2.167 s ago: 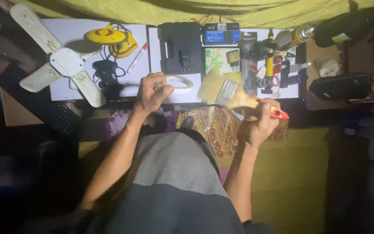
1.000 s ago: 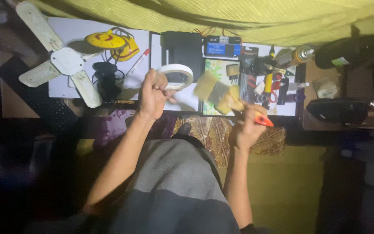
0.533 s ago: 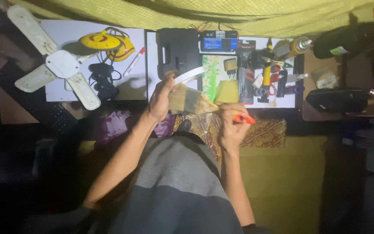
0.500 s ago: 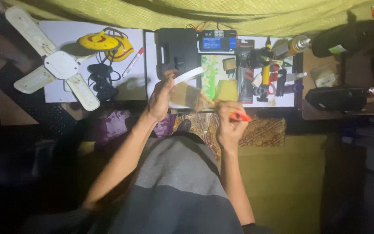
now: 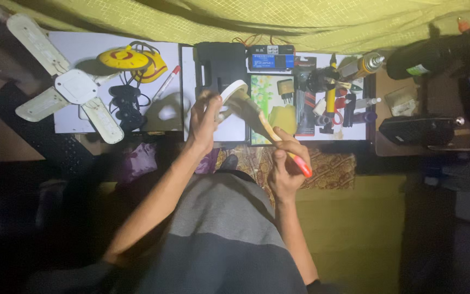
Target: The person uses a brush to dust various items on a cluttered table, including a picture frame, a power bank, a game controller, and a ceiling fan. The person moves items aside to reach others and brushes each object before placing it back.
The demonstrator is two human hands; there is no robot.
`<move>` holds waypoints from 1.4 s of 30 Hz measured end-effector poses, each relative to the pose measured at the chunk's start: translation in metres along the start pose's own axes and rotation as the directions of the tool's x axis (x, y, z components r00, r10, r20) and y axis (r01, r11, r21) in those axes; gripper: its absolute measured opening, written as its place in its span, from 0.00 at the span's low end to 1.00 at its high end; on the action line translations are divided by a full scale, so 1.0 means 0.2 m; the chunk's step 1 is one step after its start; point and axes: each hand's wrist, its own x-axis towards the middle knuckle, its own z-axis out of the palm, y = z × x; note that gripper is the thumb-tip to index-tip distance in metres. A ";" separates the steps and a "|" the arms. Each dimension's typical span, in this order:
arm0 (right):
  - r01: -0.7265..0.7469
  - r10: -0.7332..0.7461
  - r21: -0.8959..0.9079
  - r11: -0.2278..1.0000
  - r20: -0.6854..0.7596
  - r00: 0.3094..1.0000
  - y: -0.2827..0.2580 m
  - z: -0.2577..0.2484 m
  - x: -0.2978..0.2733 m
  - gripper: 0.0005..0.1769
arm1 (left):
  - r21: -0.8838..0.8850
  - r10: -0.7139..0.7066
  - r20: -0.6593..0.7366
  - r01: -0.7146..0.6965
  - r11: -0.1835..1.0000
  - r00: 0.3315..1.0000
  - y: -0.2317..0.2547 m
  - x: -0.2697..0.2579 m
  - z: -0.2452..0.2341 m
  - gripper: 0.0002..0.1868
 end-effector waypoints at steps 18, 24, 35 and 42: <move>-0.066 0.068 0.042 0.997 -0.057 0.996 0.08 -0.03 0.01 0.12 | -0.107 0.096 0.082 -0.087 0.991 0.992 0.08 -0.05 -0.04 0.30; -0.147 0.137 0.241 0.959 0.057 0.989 0.05 -0.06 0.01 0.12 | -0.259 0.137 0.042 -0.121 0.958 0.990 0.12 -0.04 -0.01 0.34; -0.052 0.026 0.269 0.962 0.099 0.995 0.04 -0.10 0.00 0.11 | -0.285 0.302 0.173 -0.246 0.926 0.937 0.10 -0.04 -0.01 0.35; -0.129 0.168 0.377 0.917 -0.072 0.983 -0.02 -0.14 0.08 0.12 | -0.148 0.037 0.136 -0.017 0.989 0.990 0.04 0.00 -0.09 0.23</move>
